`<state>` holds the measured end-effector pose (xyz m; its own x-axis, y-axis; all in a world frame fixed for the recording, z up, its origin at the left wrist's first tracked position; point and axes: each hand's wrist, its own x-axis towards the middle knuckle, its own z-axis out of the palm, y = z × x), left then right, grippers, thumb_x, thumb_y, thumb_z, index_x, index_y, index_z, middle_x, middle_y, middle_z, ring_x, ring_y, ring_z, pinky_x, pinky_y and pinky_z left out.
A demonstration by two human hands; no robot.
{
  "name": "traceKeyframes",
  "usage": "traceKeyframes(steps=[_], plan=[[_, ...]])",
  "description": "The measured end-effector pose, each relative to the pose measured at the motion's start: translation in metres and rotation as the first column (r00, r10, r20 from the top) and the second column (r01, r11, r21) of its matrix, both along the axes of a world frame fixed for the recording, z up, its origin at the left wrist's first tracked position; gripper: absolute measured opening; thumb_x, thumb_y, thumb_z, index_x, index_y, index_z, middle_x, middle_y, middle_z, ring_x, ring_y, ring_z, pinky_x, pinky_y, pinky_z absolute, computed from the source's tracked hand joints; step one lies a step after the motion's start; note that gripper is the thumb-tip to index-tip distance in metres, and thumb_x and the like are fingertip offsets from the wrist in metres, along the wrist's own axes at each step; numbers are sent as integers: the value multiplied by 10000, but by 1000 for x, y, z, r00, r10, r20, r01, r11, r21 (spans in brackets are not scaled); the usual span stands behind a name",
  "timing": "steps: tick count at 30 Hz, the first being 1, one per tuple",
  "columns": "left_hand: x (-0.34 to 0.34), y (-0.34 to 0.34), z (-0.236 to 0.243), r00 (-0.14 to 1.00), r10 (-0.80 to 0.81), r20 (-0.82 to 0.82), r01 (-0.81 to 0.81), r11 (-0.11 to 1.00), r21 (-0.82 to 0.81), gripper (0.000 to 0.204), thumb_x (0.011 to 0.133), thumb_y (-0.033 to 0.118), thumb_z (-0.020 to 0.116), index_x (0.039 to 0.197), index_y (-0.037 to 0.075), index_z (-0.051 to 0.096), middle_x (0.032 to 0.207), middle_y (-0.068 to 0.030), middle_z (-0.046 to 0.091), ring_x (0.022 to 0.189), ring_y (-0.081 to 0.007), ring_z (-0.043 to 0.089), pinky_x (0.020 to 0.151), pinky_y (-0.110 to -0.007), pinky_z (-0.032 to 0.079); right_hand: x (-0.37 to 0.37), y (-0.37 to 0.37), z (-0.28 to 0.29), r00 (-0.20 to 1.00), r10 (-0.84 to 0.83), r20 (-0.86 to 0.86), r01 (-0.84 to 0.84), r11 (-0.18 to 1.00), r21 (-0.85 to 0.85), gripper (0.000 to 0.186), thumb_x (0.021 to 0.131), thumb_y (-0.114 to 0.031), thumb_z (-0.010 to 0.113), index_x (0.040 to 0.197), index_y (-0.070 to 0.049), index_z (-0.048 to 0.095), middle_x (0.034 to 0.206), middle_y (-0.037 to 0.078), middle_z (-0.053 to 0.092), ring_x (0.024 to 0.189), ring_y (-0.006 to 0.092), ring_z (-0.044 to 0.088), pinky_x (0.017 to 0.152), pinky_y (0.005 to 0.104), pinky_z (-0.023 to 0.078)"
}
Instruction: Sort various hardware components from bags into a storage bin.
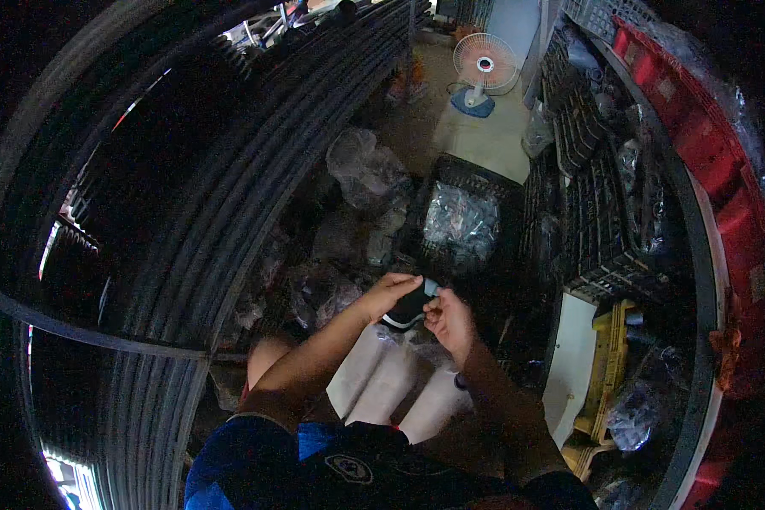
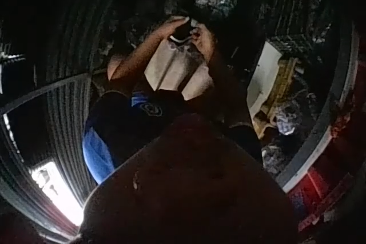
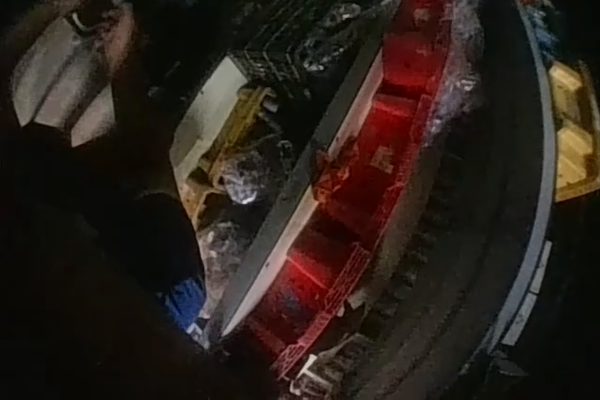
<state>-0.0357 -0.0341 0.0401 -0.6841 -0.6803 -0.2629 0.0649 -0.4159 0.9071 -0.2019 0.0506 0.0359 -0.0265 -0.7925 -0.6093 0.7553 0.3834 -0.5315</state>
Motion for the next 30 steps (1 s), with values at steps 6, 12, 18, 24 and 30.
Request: traceKeyframes(steps=[6, 12, 18, 24, 30], plan=[[6, -3, 9, 985, 103, 138, -121, 984, 131, 400, 886, 545, 611, 759, 166, 590, 600, 72, 442, 466, -34, 367, 415, -222, 238, -1, -9, 16, 674, -163, -721, -106, 944, -312, 131, 899, -127, 653, 906, -8, 599, 852, 100, 653, 668, 136, 604, 590, 306, 483], [4, -5, 21, 976, 206, 68, -214, 965, 151, 455, 904, 587, 546, 754, 158, 519, 494, 41, 408, 324, -81, 362, 289, -250, 220, -11, -10, 34, 281, -242, -929, -460, 815, -352, 138, 879, -69, 667, 992, 10, 671, 885, 119, 682, 748, 170, 664, 640, 288, 508], [19, -2, 31, 977, 73, 199, -87, 994, 64, 399, 920, 508, 581, 813, 128, 643, 662, 54, 540, 516, -38, 441, 457, -215, 316, -12, -11, 15, 289, -87, -953, -454, 864, -217, 142, 892, -71, 652, 974, 44, 658, 854, 94, 687, 722, 153, 670, 663, 278, 519], [21, -2, 8, 979, -100, 179, 137, 969, -207, 371, 989, 358, 534, 927, 23, 680, 814, 58, 630, 765, -37, 536, 701, -239, 454, -17, -8, 17, 744, 212, -634, -365, 923, -120, 195, 901, -139, 633, 939, 52, 648, 802, 109, 664, 629, 156, 632, 592, 294, 521], [28, -2, 7, 993, -97, 67, 107, 980, -167, 370, 968, 382, 568, 992, 39, 702, 795, 74, 609, 732, -31, 523, 654, -218, 433, -20, -7, 51, 639, 329, -696, -428, 903, 34, 208, 874, -134, 660, 987, 38, 633, 783, 105, 645, 704, 187, 652, 630, 322, 530]])
